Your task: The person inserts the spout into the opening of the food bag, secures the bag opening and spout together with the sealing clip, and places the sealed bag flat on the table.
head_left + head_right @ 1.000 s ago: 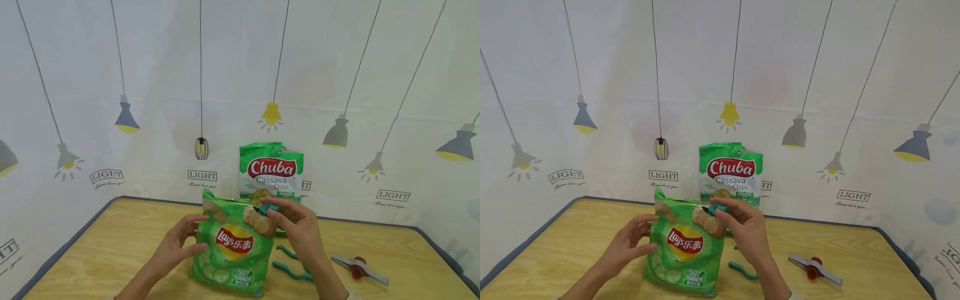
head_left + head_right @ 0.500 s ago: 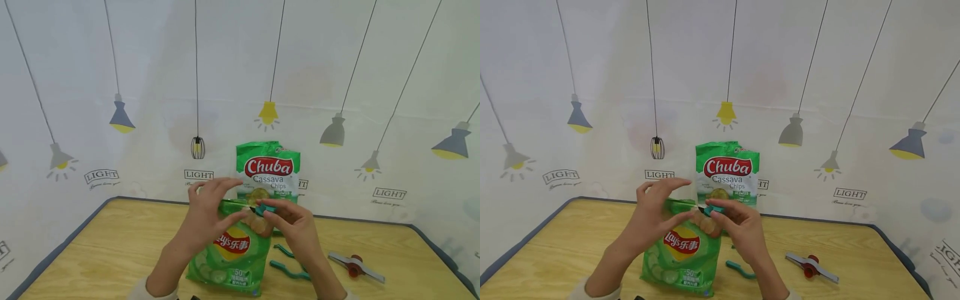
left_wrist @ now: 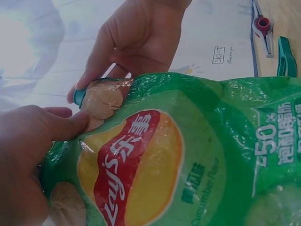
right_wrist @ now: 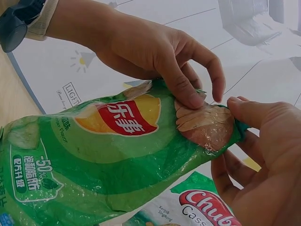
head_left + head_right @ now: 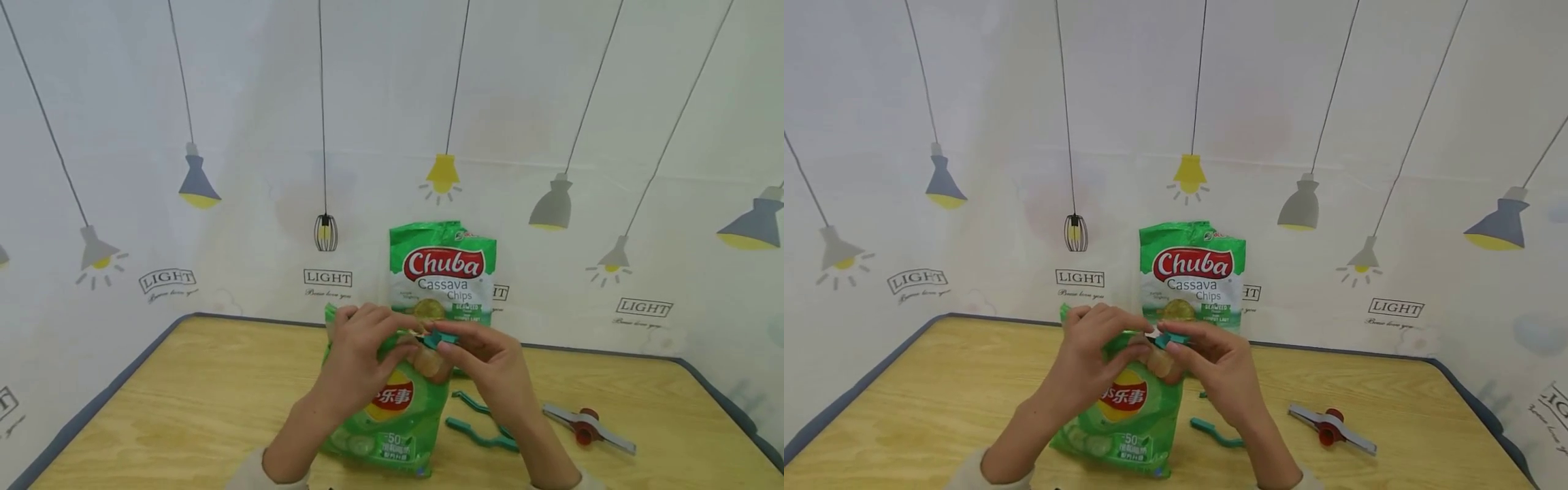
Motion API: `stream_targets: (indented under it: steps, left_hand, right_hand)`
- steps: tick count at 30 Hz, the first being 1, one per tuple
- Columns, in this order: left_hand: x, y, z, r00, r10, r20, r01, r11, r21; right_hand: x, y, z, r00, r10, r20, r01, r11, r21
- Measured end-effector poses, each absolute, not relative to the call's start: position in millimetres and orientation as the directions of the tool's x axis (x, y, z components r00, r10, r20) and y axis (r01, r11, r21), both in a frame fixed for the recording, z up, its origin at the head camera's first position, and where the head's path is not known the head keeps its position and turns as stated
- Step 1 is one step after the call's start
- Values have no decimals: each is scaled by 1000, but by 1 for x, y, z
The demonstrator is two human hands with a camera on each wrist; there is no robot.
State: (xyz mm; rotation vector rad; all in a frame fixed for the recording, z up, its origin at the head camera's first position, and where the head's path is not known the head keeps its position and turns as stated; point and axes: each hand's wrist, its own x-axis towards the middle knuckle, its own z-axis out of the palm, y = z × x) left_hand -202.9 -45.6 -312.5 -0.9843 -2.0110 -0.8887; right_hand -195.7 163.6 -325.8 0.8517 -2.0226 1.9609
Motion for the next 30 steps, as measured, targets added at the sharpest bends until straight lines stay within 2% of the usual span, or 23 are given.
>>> stream_targets:
  steps: [4, 8, 17, 30]
  left_hand:
    - [-203, -44, -313, -425, 351, 834, 858, 450, 247]
    - [-202, -45, -313, -430, 352, 831, 861, 438, 260]
    - [-200, -46, -312, -400, 347, 848, 877, 413, 245]
    - [-198, -45, -312, -400, 325, 857, 868, 435, 240]
  right_hand:
    - [-194, 165, -325, -805, -286, 520, -525, -64, -849]
    - [-193, 166, -324, -790, -313, 527, -527, -94, -845]
    - [-191, 169, -322, -778, -323, 540, -552, -62, -832]
    - [-189, 169, -319, -749, -377, 545, -573, -46, -818]
